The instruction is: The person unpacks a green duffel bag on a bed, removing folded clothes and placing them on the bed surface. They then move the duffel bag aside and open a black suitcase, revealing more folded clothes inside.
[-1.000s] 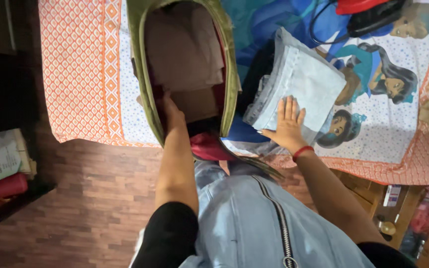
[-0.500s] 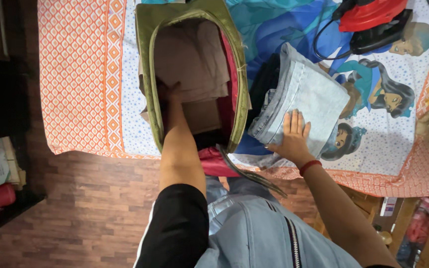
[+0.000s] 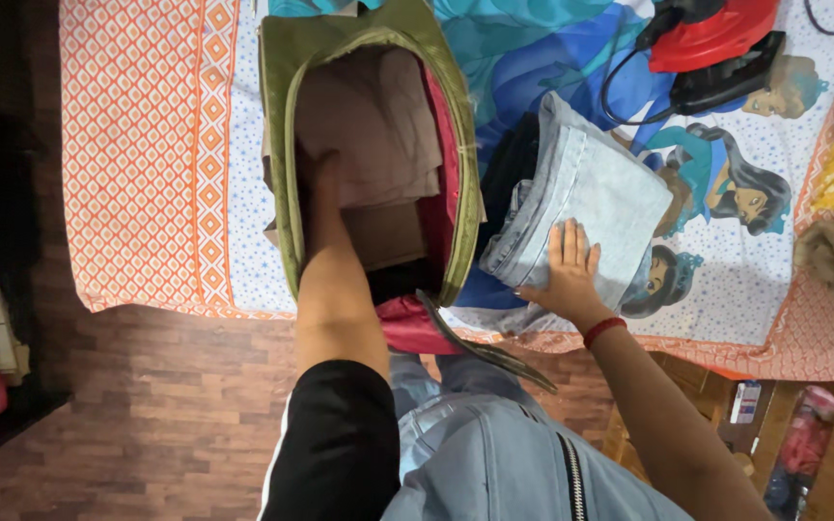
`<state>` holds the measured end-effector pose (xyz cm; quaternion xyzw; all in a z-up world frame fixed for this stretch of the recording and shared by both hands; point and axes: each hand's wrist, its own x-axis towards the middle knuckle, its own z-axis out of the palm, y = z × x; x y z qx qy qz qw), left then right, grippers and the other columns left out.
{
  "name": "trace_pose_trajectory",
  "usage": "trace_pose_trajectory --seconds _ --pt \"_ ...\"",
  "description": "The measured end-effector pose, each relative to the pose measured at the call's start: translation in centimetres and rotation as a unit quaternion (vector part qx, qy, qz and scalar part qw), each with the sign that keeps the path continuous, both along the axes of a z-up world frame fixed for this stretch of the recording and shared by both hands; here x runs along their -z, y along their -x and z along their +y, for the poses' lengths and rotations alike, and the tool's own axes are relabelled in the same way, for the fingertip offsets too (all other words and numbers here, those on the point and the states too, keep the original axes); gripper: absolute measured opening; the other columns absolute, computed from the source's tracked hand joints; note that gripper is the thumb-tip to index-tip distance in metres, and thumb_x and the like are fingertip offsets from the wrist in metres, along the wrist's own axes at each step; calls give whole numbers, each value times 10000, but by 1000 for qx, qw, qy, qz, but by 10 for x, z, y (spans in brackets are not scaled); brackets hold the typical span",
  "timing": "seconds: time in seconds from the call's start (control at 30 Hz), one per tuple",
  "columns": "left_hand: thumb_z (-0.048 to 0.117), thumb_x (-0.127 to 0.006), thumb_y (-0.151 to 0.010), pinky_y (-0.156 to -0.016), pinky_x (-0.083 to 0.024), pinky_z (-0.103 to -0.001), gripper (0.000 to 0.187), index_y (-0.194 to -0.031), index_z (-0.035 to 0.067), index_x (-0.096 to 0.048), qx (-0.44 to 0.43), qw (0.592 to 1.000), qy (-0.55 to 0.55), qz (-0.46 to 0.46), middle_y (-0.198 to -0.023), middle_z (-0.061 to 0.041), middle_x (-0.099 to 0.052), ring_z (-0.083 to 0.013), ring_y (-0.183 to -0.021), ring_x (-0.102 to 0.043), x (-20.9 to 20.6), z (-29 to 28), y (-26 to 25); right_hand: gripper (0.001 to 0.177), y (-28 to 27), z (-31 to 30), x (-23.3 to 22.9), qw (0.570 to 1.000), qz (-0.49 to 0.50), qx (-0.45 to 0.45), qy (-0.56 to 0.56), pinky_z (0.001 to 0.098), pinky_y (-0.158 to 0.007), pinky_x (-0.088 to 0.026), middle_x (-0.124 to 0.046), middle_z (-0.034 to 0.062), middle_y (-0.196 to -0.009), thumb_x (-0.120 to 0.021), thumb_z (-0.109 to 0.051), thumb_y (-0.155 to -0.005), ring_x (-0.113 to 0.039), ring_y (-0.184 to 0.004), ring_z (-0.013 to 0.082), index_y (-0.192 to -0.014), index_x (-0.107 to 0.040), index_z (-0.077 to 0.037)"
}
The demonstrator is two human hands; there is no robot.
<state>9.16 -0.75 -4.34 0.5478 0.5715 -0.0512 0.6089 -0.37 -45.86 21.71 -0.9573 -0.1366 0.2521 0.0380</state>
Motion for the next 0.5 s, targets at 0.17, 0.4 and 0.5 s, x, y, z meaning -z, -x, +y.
trace_pose_trajectory --seconds 0.17,0.4,0.5 --pt "352 -808 -751 -1171 -202 -623 935 -1522 72 -358 150 956 -244 59 -1579 -234 -321 -408 -1472 -276 -18 -24 -6 1415 -1 0 1 1000 8 5 -1 692 -1185 -25 -34 293 -1671 -875 -560 -590 8 -1562 435 -1594 -81 41" --pt "404 -829 -730 -1178 -168 -663 995 -1533 82 -338 536 697 -464 -111 -1592 -254 -288 -433 -1496 -239 -130 -116 40 1391 0 -5 2 1000 13 3 -16 691 -1175 -24 -25 314 -1667 -867 -541 -622 13 -1552 461 -1593 -66 53" --pt "471 -876 -681 -1139 -202 -714 1148 -1555 56 -258 561 700 -435 -79 -1592 -295 -250 -474 -1488 -238 -156 -140 34 1382 4 -4 3 1000 17 11 -6 691 -1183 -34 -43 295 -1669 -874 -524 -601 -5 -1557 447 -1590 -84 32"
